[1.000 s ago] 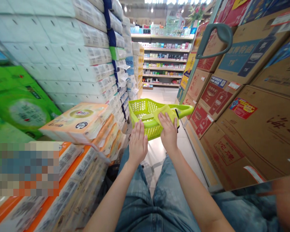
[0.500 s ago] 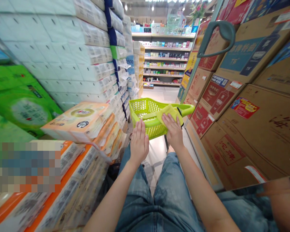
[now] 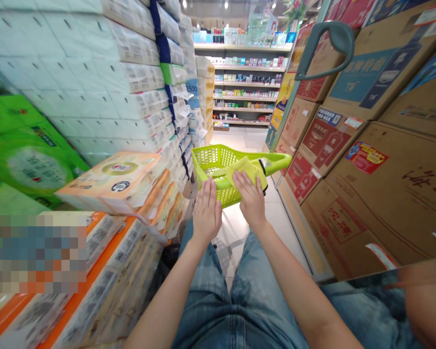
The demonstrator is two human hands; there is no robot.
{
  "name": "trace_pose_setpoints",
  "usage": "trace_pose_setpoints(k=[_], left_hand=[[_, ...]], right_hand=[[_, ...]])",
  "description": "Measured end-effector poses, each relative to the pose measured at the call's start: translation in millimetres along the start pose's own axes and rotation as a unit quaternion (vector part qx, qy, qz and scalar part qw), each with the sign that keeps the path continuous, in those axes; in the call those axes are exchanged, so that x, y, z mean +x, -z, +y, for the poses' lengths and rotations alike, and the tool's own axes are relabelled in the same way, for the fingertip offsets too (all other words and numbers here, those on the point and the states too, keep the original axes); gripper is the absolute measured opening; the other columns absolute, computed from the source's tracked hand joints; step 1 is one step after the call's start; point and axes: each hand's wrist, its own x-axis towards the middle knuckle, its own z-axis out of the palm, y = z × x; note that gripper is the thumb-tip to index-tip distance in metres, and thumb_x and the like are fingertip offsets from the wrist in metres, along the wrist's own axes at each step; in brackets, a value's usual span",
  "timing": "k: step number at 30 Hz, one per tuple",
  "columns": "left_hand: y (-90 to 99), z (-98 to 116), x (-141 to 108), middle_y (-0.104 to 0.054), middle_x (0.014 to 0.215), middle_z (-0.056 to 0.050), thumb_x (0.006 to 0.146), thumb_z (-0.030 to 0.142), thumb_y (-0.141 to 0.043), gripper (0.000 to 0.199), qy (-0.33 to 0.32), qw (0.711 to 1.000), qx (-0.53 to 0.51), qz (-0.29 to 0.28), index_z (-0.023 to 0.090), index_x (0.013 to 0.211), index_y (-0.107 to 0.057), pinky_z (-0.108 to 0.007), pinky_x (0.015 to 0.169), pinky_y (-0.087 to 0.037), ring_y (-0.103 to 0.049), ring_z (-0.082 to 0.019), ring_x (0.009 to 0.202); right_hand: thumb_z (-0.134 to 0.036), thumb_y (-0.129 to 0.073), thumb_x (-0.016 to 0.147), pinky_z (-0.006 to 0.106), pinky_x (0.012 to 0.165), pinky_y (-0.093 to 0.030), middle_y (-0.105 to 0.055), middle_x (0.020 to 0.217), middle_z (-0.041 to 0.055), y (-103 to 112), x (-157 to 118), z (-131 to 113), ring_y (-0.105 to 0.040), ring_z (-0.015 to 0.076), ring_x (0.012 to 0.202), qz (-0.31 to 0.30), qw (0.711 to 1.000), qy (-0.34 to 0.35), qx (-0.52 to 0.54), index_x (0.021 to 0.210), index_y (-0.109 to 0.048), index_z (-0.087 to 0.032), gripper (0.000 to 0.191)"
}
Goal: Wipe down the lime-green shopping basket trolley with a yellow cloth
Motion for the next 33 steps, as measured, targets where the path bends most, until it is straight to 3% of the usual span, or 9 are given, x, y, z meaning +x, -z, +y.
trace_pose_setpoints(k=[4,8,13,17,20,23,27,30,33], left_hand=[[-1.0,2,0,-0.025,0.162,-0.014,0.101,0.025,-0.029,0.059,0.005,1.0,-0.006,0.008,0.014,0.157,-0.012,-0.046,0.121,-0.021,-0.015,-0.023,0.152],[-2.3,1,0,-0.023,0.163,-0.014,0.101,0.025,-0.029,0.06,0.011,1.0,-0.003,0.011,0.015,0.157,-0.009,-0.047,0.122,-0.02,-0.014,-0.023,0.152],[-2.3,-2,0,-0.022,0.163,-0.015,0.101,0.026,-0.028,0.06,0.007,1.0,-0.002,0.004,0.015,0.158,-0.009,-0.048,0.121,-0.02,-0.013,-0.023,0.152],[-2.5,-1,0,-0.022,0.163,-0.014,0.101,0.026,-0.028,0.06,0.005,1.0,-0.003,0.004,0.015,0.157,-0.01,-0.047,0.122,-0.02,-0.013,-0.023,0.152],[-3.9,0,-1,-0.022,0.163,-0.014,0.101,0.027,-0.029,0.06,0.005,1.0,-0.003,0.011,0.015,0.157,-0.01,-0.047,0.122,-0.02,-0.014,-0.024,0.152],[-5.9,-1,-1,-0.02,0.163,-0.015,0.101,0.026,-0.029,0.061,0.005,1.0,0.001,0.016,0.014,0.157,-0.009,-0.048,0.122,-0.02,-0.013,-0.024,0.152],[-7.8,-3,0,-0.019,0.163,-0.016,0.101,0.026,-0.029,0.061,0.005,1.0,0.006,0.017,0.013,0.157,-0.009,-0.049,0.121,-0.021,-0.013,-0.025,0.152],[-8.5,-4,0,-0.019,0.163,-0.017,0.101,0.027,-0.029,0.061,0.009,1.0,0.01,0.011,0.012,0.157,-0.01,-0.049,0.121,-0.021,-0.013,-0.025,0.152],[-9.0,-4,0,-0.02,0.162,-0.017,0.101,0.027,-0.03,0.061,0.011,1.0,0.011,0.01,0.013,0.157,-0.011,-0.049,0.121,-0.021,-0.014,-0.024,0.152]], right_hand=[[0.002,-0.031,0.081,0.051,0.124,-0.015,-0.046,0.152,0.0048,-1,-2,20,-0.031,0.018,0.147,0.058,0.995,-0.078,-0.015,0.153,-0.032,-0.023,0.076],[0.001,-0.032,0.079,0.051,0.123,-0.019,-0.044,0.153,0.0061,-11,1,-15,-0.028,0.019,0.148,0.053,0.993,-0.108,0.011,0.154,-0.031,-0.021,0.077],[-0.001,-0.033,0.084,0.044,0.124,-0.017,-0.047,0.152,0.0045,-15,3,-51,-0.032,0.016,0.146,-0.003,0.999,-0.025,0.033,0.151,-0.037,-0.02,0.069],[0.0,-0.032,0.085,0.044,0.125,-0.014,-0.05,0.149,0.0031,-7,-1,-23,-0.036,0.0141,0.145,-0.004,1.0,0.001,0.005,0.15,-0.038,-0.023,0.07],[0.002,-0.032,0.081,0.048,0.124,-0.014,-0.05,0.149,0.0043,-1,-2,8,-0.035,0.0159,0.145,0.033,0.999,-0.04,-0.012,0.151,-0.038,-0.022,0.074],[0.003,-0.033,0.077,0.049,0.124,-0.017,-0.047,0.151,0.0065,1,0,16,-0.032,0.0179,0.147,0.065,0.994,-0.087,0.003,0.152,-0.035,-0.02,0.078],[0.001,-0.033,0.078,0.051,0.123,-0.018,-0.046,0.152,0.0071,-5,3,-16,-0.031,0.0192,0.147,0.047,0.993,-0.105,0.036,0.152,-0.035,-0.019,0.078],[0.0,-0.033,0.081,0.047,0.124,-0.018,-0.046,0.152,0.0059,-9,3,-44,-0.032,0.0173,0.147,-0.003,0.997,-0.047,0.061,0.152,-0.035,-0.019,0.073],[-0.001,-0.033,0.085,0.043,0.124,-0.019,-0.045,0.153,0.005,-7,2,-44,-0.032,0.0152,0.146,-0.041,0.997,0.02,0.057,0.151,-0.036,-0.019,0.069]])
